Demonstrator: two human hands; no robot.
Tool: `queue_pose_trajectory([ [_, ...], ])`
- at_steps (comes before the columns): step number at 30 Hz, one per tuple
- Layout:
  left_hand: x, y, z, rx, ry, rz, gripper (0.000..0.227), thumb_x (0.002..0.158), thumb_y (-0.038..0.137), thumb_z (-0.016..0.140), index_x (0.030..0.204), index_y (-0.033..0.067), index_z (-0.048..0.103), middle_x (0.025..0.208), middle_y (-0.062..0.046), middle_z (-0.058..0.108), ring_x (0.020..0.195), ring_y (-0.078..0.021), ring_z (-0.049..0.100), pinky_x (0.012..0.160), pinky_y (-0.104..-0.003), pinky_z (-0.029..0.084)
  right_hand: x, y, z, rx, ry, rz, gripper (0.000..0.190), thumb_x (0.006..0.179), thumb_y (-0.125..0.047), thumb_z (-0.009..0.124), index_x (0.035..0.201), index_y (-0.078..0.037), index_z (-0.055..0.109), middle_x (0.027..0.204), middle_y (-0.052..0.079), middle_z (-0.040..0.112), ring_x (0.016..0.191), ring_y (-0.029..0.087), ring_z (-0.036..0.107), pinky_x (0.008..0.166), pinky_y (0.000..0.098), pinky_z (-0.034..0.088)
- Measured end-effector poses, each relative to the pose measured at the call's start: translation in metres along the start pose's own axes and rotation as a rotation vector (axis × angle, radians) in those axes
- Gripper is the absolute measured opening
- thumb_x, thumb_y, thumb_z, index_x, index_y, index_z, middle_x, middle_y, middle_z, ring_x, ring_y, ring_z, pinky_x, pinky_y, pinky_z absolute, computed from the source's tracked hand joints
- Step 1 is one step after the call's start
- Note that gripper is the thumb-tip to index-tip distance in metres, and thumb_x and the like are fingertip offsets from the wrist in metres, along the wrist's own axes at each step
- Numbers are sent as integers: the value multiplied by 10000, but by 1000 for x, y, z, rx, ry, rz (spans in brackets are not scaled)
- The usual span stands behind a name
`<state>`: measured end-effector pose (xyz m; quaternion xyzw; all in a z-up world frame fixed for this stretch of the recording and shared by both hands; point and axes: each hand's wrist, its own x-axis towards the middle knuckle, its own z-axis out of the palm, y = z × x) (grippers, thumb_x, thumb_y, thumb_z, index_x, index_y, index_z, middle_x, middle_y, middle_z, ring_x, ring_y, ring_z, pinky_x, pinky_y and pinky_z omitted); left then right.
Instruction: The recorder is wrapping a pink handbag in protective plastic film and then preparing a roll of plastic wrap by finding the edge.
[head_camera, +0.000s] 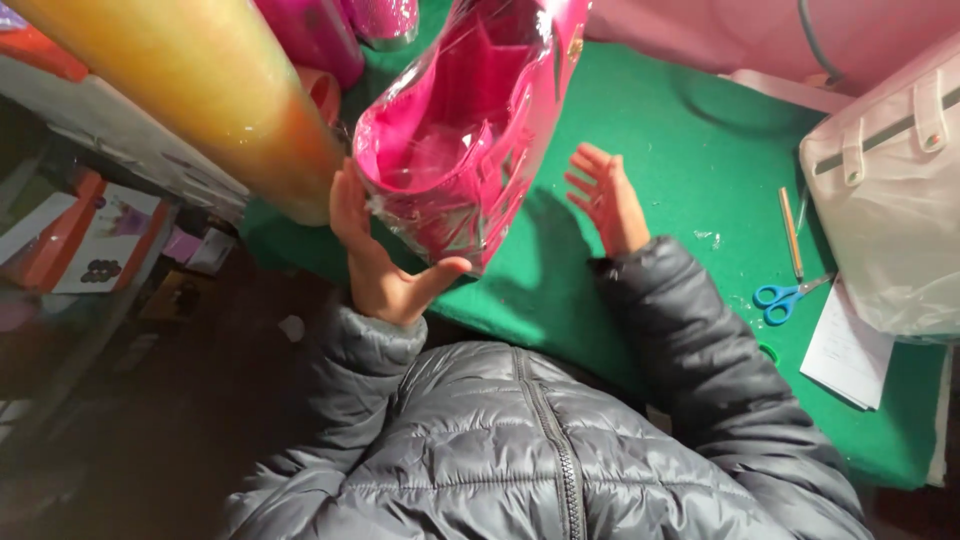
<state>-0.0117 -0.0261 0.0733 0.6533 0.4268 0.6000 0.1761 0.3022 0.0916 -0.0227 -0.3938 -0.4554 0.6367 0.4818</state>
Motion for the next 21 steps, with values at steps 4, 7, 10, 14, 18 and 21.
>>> queue_pose_trajectory([
  [4, -7, 8, 15, 19, 11, -20, 1368, 749, 522, 918, 1643, 28, 9, 1642, -222, 268, 1507, -303, 400, 1269, -437, 381, 60, 0, -23, -44, 59, 14, 947, 974, -746, 331, 1626, -62, 251, 1692, 190, 260, 1575, 351, 230, 1255, 505, 226],
  [7, -12, 4, 24, 84, 22, -62, 1405, 725, 520, 931, 1647, 4, 5, 1642, -245, 263, 1514, -328, 396, 1266, -448, 390, 105, 11, -26, -116, 68, -16, 969, 959, -765, 323, 1640, -83, 229, 1710, 165, 201, 1587, 340, 149, 1254, 517, 168],
  [10, -13, 0, 29, 186, 27, -93, 1420, 705, 510, 947, 1622, -22, 2, 1635, -262, 266, 1511, -360, 388, 1254, -463, 379, 138, 9, -17, -122, 78, -66, 982, 945, -788, 298, 1645, -108, 187, 1720, 130, 178, 1605, 299, 93, 1249, 520, 103],
  [14, -11, 2, 34, 219, 41, -102, 1410, 708, 500, 938, 1615, -34, -1, 1626, -263, 268, 1499, -374, 390, 1245, -468, 368, 157, -10, 2, -77, -1, -245, 946, 971, -764, 258, 1650, -110, 181, 1691, 103, 306, 1563, 270, 254, 1235, 461, 183],
  [18, -5, 7, 40, 127, 72, -84, 1387, 777, 518, 880, 1634, -28, -65, 1666, -271, 218, 1537, -376, 365, 1270, -470, 362, 168, -12, 2, 46, -238, -358, 912, 1050, -742, 254, 1640, -51, 326, 1589, 103, 481, 1446, 252, 464, 1228, 417, 351],
  [21, -3, 3, 47, 83, 99, -48, 1347, 850, 537, 834, 1648, -6, -106, 1705, -274, 145, 1575, -374, 333, 1297, -472, 362, 168, -12, 1, 82, -244, -331, 894, 1034, -738, 275, 1630, -72, 306, 1619, 67, 440, 1490, 226, 419, 1259, 405, 309],
])
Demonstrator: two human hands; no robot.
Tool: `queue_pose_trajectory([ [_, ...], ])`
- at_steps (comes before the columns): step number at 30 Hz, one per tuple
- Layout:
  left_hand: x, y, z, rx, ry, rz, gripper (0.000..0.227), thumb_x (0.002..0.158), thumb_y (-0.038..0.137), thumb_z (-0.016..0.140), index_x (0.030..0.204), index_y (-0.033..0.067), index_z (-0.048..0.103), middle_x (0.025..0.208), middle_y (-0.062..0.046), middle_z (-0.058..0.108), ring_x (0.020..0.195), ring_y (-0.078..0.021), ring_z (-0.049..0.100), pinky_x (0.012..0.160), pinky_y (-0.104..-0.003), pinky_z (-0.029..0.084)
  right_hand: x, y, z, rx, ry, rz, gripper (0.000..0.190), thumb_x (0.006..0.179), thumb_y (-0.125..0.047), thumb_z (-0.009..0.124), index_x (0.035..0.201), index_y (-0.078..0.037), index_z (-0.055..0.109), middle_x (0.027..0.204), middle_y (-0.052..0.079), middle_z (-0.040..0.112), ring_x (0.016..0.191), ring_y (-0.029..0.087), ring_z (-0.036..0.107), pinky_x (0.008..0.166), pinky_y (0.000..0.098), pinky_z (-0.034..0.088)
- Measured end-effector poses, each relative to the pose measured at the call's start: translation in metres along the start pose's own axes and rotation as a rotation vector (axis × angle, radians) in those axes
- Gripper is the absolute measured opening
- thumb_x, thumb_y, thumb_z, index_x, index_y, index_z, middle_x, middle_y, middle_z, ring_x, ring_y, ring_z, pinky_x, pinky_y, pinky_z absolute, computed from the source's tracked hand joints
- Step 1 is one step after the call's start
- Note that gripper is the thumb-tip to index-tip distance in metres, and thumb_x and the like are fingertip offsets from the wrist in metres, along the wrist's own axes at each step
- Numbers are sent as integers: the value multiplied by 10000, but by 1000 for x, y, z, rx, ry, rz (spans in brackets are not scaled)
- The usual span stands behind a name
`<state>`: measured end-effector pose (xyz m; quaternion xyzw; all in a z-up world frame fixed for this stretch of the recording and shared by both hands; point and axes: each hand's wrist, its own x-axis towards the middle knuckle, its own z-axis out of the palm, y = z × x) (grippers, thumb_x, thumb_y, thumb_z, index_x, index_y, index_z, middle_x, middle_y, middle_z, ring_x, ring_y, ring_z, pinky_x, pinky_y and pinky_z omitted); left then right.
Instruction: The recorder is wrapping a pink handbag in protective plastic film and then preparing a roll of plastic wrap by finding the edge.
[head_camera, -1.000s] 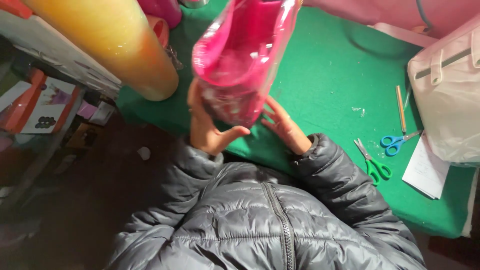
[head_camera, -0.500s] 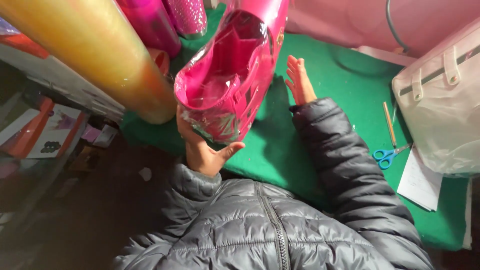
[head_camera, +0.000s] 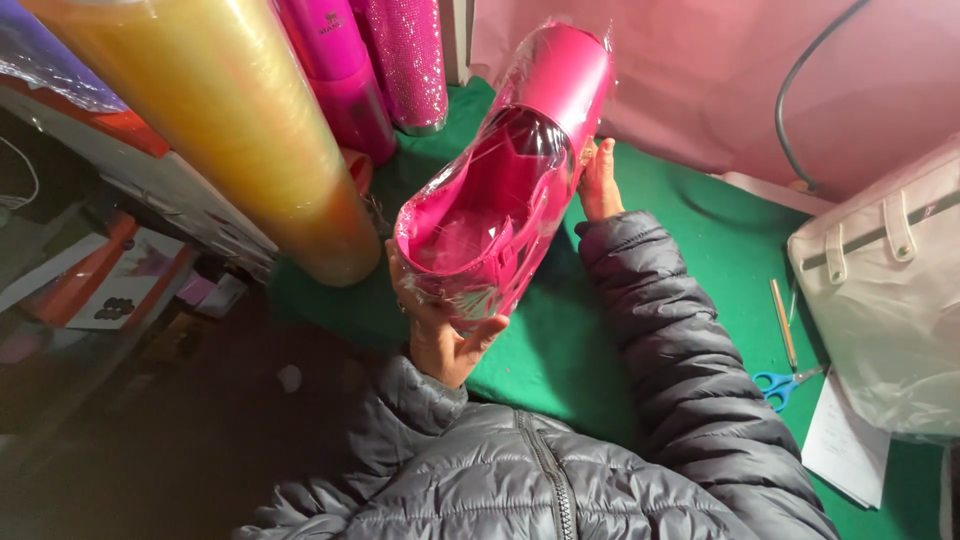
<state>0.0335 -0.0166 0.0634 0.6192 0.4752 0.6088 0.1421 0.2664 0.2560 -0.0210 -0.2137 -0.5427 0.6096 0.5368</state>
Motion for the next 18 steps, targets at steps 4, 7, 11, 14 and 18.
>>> queue_pose_trajectory([
  [4, 3, -3, 6, -59, 28, -28, 1318, 878, 559, 810, 1663, 8, -95, 1725, -265, 138, 1586, -367, 332, 1308, -477, 367, -12, 0, -8, -21, 72, 124, 906, 991, -745, 248, 1628, -101, 288, 1589, 58, 442, 1437, 229, 441, 1193, 425, 338],
  [7, 12, -7, 4, -100, 46, -44, 1328, 842, 595, 795, 1675, 13, -60, 1714, -244, 201, 1571, -349, 368, 1299, -469, 381, -21, 1, -15, 76, 111, 104, 908, 1031, -734, 276, 1615, -41, 331, 1600, 112, 461, 1466, 265, 452, 1251, 438, 322],
  [11, 21, -35, 1, -260, -51, 13, 1334, 835, 607, 807, 1677, 15, -43, 1703, -228, 237, 1534, -331, 388, 1291, -459, 390, -52, 5, -51, -50, 190, 33, 913, 1023, -737, 279, 1624, -51, 281, 1611, 97, 426, 1472, 246, 420, 1243, 431, 305],
  [14, 33, -52, -3, -384, -187, -32, 1347, 826, 611, 815, 1657, 10, -58, 1657, -228, 292, 1453, -328, 438, 1227, -450, 415, -88, 33, -121, -82, 270, -26, 921, 1049, -736, 323, 1636, -27, 277, 1613, 86, 412, 1468, 226, 407, 1255, 413, 285],
  [18, 56, -74, -5, -424, -315, -79, 1301, 845, 672, 732, 1652, -6, -31, 1654, -245, 274, 1415, -331, 371, 1200, -435, 336, -134, 4, -109, -164, 372, -97, 992, 1023, -755, 424, 1689, -43, 240, 1557, 48, 403, 1413, 181, 404, 1224, 385, 296],
])
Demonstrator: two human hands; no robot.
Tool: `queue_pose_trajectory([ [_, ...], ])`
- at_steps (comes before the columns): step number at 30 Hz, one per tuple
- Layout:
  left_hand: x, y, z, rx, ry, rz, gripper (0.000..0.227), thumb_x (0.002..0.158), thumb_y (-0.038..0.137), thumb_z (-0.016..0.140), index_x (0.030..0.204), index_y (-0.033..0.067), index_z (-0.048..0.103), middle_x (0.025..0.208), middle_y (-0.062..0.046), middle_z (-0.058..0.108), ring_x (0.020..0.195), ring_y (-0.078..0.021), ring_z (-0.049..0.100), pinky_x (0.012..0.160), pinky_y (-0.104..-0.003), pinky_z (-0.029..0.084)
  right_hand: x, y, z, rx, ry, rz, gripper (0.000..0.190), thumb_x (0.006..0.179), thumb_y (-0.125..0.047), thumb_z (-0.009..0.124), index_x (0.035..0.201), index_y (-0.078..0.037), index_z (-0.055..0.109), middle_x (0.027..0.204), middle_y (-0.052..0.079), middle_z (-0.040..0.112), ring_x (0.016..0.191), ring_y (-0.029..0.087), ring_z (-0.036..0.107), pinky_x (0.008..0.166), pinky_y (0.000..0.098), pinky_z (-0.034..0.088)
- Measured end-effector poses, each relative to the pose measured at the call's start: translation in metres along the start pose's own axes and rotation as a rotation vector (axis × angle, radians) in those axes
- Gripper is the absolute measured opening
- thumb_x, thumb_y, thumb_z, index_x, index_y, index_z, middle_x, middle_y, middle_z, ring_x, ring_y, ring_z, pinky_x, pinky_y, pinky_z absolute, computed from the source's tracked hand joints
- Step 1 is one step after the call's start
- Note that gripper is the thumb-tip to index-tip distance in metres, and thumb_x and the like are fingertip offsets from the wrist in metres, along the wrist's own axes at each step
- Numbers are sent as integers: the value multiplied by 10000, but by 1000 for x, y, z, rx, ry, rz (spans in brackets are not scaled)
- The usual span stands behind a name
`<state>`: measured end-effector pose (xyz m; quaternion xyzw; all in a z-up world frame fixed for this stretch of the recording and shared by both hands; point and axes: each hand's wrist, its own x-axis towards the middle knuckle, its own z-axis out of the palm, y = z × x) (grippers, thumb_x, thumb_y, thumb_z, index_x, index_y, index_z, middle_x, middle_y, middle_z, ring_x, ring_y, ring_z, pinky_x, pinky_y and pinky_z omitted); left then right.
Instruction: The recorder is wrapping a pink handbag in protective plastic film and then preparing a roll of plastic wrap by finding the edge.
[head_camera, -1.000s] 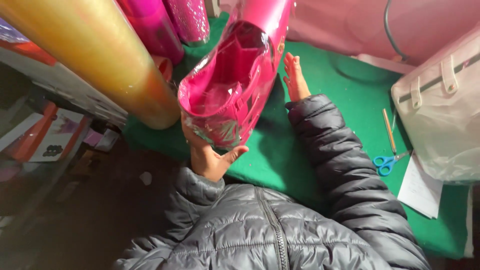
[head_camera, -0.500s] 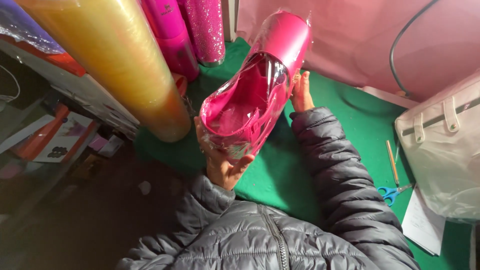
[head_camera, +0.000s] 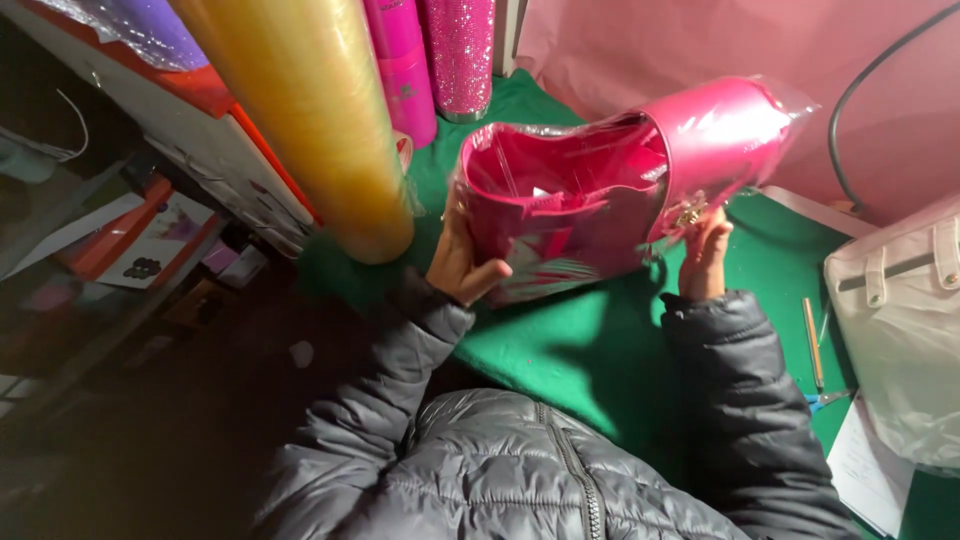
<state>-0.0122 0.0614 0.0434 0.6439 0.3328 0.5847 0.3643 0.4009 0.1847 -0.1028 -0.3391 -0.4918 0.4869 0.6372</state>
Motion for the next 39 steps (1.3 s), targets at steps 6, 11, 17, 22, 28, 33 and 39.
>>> queue_pose_trajectory([
  [6, 7, 51, 3, 276, 255, 294, 1212, 958, 775, 519, 1677, -23, -42, 1739, -241, 26, 1655, -324, 62, 1379, -425, 97, -30, -98, 80, -151, -85, -79, 1071, 934, -817, 502, 1632, -50, 234, 1526, 110, 493, 1388, 225, 487, 1178, 389, 362],
  [11, 9, 69, 5, 380, 231, 299, 1150, 983, 750, 497, 1669, -52, 41, 1726, -280, 121, 1636, -350, 171, 1365, -430, 160, -30, -108, 94, -193, -117, -84, 1090, 915, -865, 464, 1614, -43, 318, 1494, 99, 543, 1368, 212, 520, 1147, 372, 386],
  [17, 23, 83, 8, 431, 226, 215, 1098, 1001, 696, 575, 1635, -94, 151, 1697, -307, 293, 1604, -391, 333, 1322, -449, 251, -28, -78, 69, -176, -93, -61, 1047, 924, -871, 452, 1556, -36, 434, 1375, 77, 613, 1217, 191, 580, 1019, 358, 451],
  [22, 37, 75, -1, 477, 239, 183, 1080, 1010, 698, 571, 1642, -84, 177, 1703, -290, 308, 1598, -380, 334, 1332, -451, 248, -32, -87, 67, -197, -88, -68, 1013, 942, -850, 445, 1573, -58, 412, 1361, 72, 603, 1231, 204, 576, 1065, 368, 446],
  [28, 59, 57, -10, 399, 254, 131, 1084, 1023, 768, 452, 1685, -33, 141, 1714, -264, 234, 1631, -352, 223, 1366, -469, 163, -41, -127, 77, -311, -182, 15, 1024, 933, -880, 341, 1534, -62, 469, 1294, 93, 685, 1214, 230, 630, 1113, 406, 410],
  [33, 62, 42, -15, 523, 317, 153, 999, 1070, 737, 460, 1669, 19, 108, 1750, -218, 156, 1638, -344, 159, 1362, -475, 124, -39, -121, 58, -295, -186, 87, 1004, 923, -872, 374, 1495, -55, 488, 1225, 107, 710, 1190, 226, 659, 1098, 416, 427],
  [39, 57, 82, 1, 850, 246, 357, 893, 1085, 687, 512, 1673, 91, 201, 1745, -156, 182, 1605, -350, 91, 1340, -511, 96, -42, -146, 64, -321, -20, -98, 825, 987, -699, 595, 1450, -20, 518, 1258, 62, 651, 1194, 169, 628, 1031, 323, 467],
])
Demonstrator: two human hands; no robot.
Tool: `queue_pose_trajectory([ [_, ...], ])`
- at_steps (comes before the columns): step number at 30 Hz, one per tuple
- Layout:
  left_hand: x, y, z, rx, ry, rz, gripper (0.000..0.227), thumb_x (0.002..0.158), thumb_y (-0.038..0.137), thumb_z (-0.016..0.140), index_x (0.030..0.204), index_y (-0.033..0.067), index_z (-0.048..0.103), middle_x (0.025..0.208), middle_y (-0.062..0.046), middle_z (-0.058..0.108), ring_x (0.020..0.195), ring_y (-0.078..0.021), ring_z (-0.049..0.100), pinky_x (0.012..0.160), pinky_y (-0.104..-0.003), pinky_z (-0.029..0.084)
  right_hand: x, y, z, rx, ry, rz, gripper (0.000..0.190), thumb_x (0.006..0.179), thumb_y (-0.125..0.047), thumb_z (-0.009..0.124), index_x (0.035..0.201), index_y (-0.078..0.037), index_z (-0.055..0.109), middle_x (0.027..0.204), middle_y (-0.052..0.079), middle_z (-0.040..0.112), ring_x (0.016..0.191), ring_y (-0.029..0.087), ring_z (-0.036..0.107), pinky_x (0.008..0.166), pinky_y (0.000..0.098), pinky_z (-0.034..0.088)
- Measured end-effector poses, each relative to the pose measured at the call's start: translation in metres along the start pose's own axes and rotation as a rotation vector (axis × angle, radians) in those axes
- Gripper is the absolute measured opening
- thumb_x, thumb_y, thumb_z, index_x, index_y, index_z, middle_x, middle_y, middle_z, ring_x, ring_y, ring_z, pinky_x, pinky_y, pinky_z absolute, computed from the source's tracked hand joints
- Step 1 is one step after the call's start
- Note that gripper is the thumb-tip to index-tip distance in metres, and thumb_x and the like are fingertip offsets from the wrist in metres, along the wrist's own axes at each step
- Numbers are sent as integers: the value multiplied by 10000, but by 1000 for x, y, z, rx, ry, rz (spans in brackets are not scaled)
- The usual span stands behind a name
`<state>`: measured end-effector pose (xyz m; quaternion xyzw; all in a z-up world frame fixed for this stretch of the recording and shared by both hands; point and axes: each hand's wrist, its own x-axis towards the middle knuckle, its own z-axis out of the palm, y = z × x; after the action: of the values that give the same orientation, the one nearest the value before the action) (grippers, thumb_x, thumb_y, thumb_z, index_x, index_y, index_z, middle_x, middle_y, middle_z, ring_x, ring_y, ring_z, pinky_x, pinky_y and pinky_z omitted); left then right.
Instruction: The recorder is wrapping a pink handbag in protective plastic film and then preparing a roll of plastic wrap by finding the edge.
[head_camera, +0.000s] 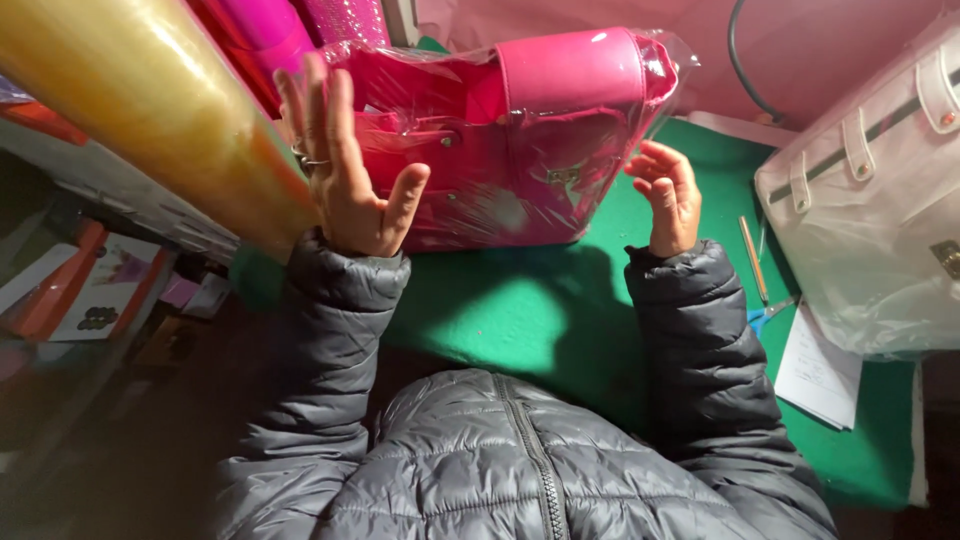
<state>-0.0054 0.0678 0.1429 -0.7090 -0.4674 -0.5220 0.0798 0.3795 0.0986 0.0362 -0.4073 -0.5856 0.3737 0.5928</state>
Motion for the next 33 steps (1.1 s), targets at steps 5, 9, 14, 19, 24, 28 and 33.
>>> queue_pose_trajectory([
  [5, 19, 14, -3, 144, -158, 165, 721, 1108, 578, 526, 1565, 24, 460, 1648, -151, 434, 1581, -423, 218, 1312, -617, 110, 16, -39, 13, 36, -5, -137, 692, 996, -514, 729, 1433, -15, 530, 1262, 50, 645, 1184, 145, 627, 1026, 279, 483],
  [9, 25, 19, 2, 122, -237, 238, 567, 1128, 466, 624, 1439, -9, 626, 1536, -145, 570, 1534, -435, 328, 1276, -645, 153, 34, -61, 12, 57, -13, -135, 436, 1034, -281, 781, 1305, -10, 574, 1177, 45, 658, 1093, 122, 632, 977, 262, 513],
  [14, 24, 16, 8, 107, -241, 238, 496, 1118, 386, 692, 1410, -13, 645, 1498, -141, 594, 1512, -400, 400, 1273, -640, 168, 40, -60, 9, 59, -58, -34, 198, 1059, -153, 744, 1136, -16, 625, 998, 33, 685, 895, 106, 634, 849, 257, 527],
  [19, 20, 17, 10, 124, -243, 235, 487, 1125, 370, 704, 1423, -10, 636, 1500, -135, 594, 1504, -371, 428, 1274, -638, 161, 38, -66, 16, 115, -100, 87, 108, 1033, -96, 718, 1050, -28, 635, 940, 36, 709, 815, 112, 676, 752, 263, 556],
  [24, 18, 16, 9, 123, -238, 250, 508, 1139, 368, 711, 1455, -14, 605, 1530, -139, 576, 1518, -372, 407, 1275, -631, 146, 33, -81, 19, 243, -177, 16, 90, 1085, -59, 694, 1061, -33, 611, 987, 63, 712, 885, 125, 691, 853, 279, 580],
  [28, 19, 19, 6, 114, -242, 241, 510, 1137, 366, 715, 1462, -10, 601, 1533, -140, 571, 1522, -369, 406, 1276, -626, 153, 32, -87, 14, 210, -175, -10, 87, 1088, -40, 689, 1078, -24, 604, 1030, 82, 720, 900, 134, 701, 865, 283, 585],
  [33, 18, 16, 8, 120, -242, 244, 512, 1117, 352, 723, 1474, 6, 599, 1526, -124, 573, 1520, -355, 408, 1280, -617, 162, 30, -95, 16, 275, -201, -36, 100, 1137, -19, 631, 1088, -41, 547, 1073, 127, 734, 910, 147, 709, 854, 274, 581],
])
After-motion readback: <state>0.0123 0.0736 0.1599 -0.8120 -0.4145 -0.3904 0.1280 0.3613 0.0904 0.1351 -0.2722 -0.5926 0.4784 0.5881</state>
